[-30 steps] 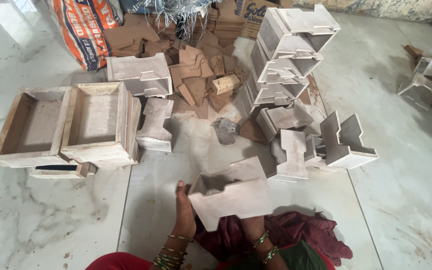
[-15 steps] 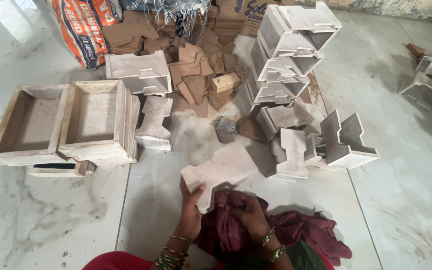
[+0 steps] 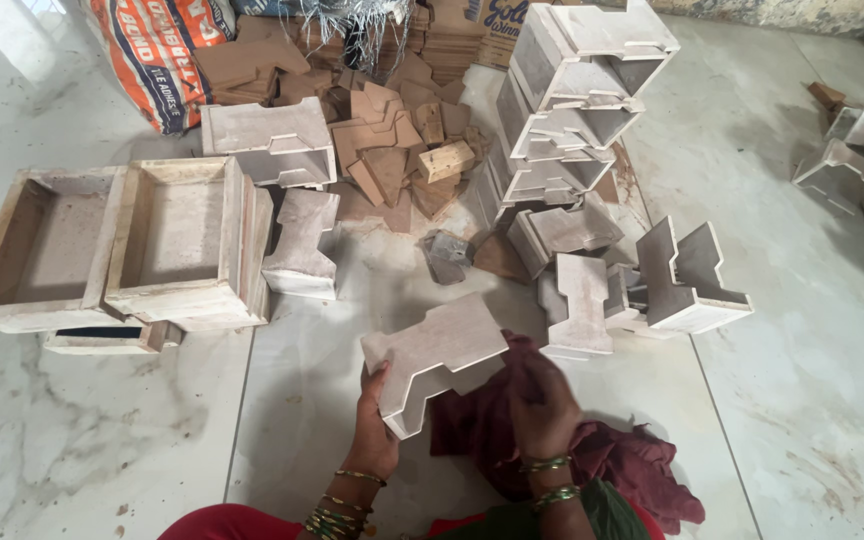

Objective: The person sits on the floor and wipes white wooden box-like components one at a time with a maroon cloth, turning each piece to clean its surfaces, then sets it aside near a stack of similar finished pieces.

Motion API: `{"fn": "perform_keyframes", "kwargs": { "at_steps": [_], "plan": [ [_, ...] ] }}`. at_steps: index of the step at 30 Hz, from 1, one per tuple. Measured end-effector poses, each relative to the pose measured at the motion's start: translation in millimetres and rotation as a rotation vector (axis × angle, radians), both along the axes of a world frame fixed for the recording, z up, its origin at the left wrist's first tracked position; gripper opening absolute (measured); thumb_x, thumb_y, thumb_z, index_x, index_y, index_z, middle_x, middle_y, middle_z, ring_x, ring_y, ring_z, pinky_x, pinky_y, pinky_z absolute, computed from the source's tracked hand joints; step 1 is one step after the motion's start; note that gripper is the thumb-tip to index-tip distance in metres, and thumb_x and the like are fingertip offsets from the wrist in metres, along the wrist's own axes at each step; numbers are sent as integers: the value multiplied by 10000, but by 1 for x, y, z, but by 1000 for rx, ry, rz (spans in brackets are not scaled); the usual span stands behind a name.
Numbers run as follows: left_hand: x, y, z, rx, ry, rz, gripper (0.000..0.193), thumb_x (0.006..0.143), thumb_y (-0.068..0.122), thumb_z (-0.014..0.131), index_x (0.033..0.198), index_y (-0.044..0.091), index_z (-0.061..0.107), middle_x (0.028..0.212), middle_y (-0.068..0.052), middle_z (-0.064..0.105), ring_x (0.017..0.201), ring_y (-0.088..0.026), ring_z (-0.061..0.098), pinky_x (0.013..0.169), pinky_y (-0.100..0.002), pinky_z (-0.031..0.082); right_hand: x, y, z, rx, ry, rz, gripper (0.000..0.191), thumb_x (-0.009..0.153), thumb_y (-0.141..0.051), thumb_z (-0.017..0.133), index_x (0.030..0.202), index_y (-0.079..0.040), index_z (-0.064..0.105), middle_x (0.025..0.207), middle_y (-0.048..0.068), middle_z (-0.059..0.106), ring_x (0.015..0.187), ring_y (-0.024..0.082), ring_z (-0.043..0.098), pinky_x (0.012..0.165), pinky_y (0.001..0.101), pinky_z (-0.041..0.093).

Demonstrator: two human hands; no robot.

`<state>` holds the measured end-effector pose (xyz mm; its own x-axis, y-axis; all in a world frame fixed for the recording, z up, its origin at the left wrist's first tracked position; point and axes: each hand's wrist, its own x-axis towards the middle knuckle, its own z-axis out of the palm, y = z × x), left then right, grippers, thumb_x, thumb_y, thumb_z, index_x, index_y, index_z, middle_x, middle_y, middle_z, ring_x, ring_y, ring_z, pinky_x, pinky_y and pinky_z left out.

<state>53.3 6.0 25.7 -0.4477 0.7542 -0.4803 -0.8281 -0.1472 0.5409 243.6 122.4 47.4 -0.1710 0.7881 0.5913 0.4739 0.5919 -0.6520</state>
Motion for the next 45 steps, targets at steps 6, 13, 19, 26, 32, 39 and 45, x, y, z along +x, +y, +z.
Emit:
{"fn": "perform_keyframes", "kwargs": {
  "at_steps": [6,13,19,26,32,39,45],
  "plan": [
    [13,-3,0,31,79,18,693,903,347,612,1528,169,371,1382,-31,568,1278,-185,561,1043,-374,463,-28,-23,-16,41,-359,252,423,694,-53,764,1111,-124,759,1022,91,728,920,312,714,816,418,578],
    [11,4,-2,-32,154,88,712,906,304,615,1540,133,340,1371,-98,576,1251,-252,569,1025,-394,465,-44,-50,-12,-141,-446,873,368,870,-121,704,1233,-65,682,1429,166,596,1380,386,504,1121,483,420],
    [11,4,6,-67,155,73,741,889,302,613,1553,181,306,1392,-54,552,1250,-215,570,1006,-382,492,-38,-53,-2,-276,-808,672,387,891,-223,683,1277,-209,669,1635,174,321,1398,412,265,1064,617,266],
    [10,-3,8,-19,121,92,736,899,315,600,1559,170,310,1396,-61,550,1251,-225,561,1006,-389,477,-43,-57,-13,-249,-618,730,427,824,-92,676,1236,-204,671,1430,133,500,1240,370,565,986,462,490],
    [3,6,4,-89,72,143,765,888,295,624,1564,160,292,1400,-83,549,1264,-247,553,1040,-401,456,-46,-56,-25,-117,-723,627,472,804,-94,691,1264,-200,670,1350,135,548,1033,365,650,844,461,544],
    [-3,0,10,-117,220,58,835,870,267,655,1574,166,217,1435,-83,529,1297,-232,538,1057,-385,441,-22,-12,-31,-244,-799,140,540,789,-117,669,1311,-255,646,1333,108,562,1032,361,643,856,456,560],
    [-9,-1,17,-77,121,55,787,875,308,625,1570,169,283,1435,-73,534,1291,-228,544,1045,-390,452,-10,4,-26,28,-578,-44,592,750,-11,615,1296,-232,672,1412,128,552,1156,380,619,922,453,554]
  ]
}}
